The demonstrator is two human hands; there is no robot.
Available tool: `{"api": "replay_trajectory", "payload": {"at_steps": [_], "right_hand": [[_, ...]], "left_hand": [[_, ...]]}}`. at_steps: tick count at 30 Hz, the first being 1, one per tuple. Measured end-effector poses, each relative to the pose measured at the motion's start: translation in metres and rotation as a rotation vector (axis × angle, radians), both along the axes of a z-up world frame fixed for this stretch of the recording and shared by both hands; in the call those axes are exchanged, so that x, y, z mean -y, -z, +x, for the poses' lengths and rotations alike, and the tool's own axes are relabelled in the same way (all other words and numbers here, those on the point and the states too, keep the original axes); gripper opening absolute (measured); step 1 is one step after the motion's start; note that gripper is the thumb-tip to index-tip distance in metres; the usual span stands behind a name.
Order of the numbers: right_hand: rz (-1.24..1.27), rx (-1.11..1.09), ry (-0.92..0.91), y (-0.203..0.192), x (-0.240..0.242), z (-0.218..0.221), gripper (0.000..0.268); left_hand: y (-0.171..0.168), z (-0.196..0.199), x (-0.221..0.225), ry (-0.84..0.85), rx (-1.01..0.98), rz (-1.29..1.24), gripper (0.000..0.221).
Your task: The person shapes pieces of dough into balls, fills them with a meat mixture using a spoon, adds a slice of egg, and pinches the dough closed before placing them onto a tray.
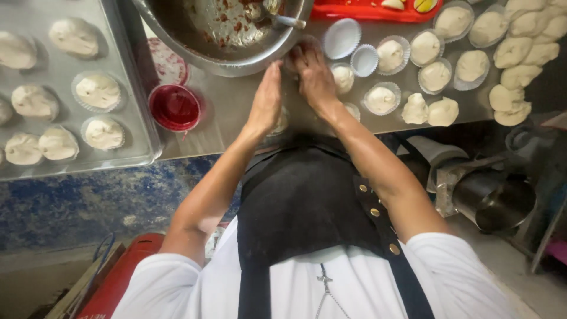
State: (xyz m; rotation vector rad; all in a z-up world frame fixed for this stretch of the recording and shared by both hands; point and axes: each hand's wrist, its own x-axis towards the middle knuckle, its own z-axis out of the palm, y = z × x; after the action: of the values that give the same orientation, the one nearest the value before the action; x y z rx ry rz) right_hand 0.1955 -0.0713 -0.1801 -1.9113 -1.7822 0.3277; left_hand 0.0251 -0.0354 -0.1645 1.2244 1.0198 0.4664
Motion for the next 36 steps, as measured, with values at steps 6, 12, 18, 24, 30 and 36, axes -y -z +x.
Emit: {"api": "replay_trajectory", "payload": {"at_steps": [6, 12, 18, 24, 30, 36], "right_hand": [[-0.225, -0.766, 0.208, -0.004, 0.016, -0.002, 0.049], [-0.06, -1.088, 0.365, -0.018, 0.026, 0.004, 0.049], [0.019, -0.677, 0.337, -0.061, 0.04, -0.012, 0.052], [0.053, -0.983, 0.364, -0.04, 0.045, -0.007, 0.05], [0.073, -0.972, 0.26, -0.059, 0.052, 0.027, 0.052], [-0.115, -0.787, 0.301, -0.08, 0.103, 0.088, 0.057]], "left_hand": [[0.028, 0.016, 0.025, -0.027, 0.04, -0.065, 0.08], [0.032, 0.022, 0.012, -0.025, -0.056, -0.142, 0.079], [0.001, 0.023, 0.028, 0.034, 0.188, 0.073, 0.077], [0.014, 0.039, 0.014, 0.006, 0.155, 0.077, 0.076], [-0.022, 0.048, 0.032, -0.044, 0.185, 0.069, 0.077], [-0.064, 0.105, 0.076, 0.085, 0.169, 0.071, 0.075]]}}
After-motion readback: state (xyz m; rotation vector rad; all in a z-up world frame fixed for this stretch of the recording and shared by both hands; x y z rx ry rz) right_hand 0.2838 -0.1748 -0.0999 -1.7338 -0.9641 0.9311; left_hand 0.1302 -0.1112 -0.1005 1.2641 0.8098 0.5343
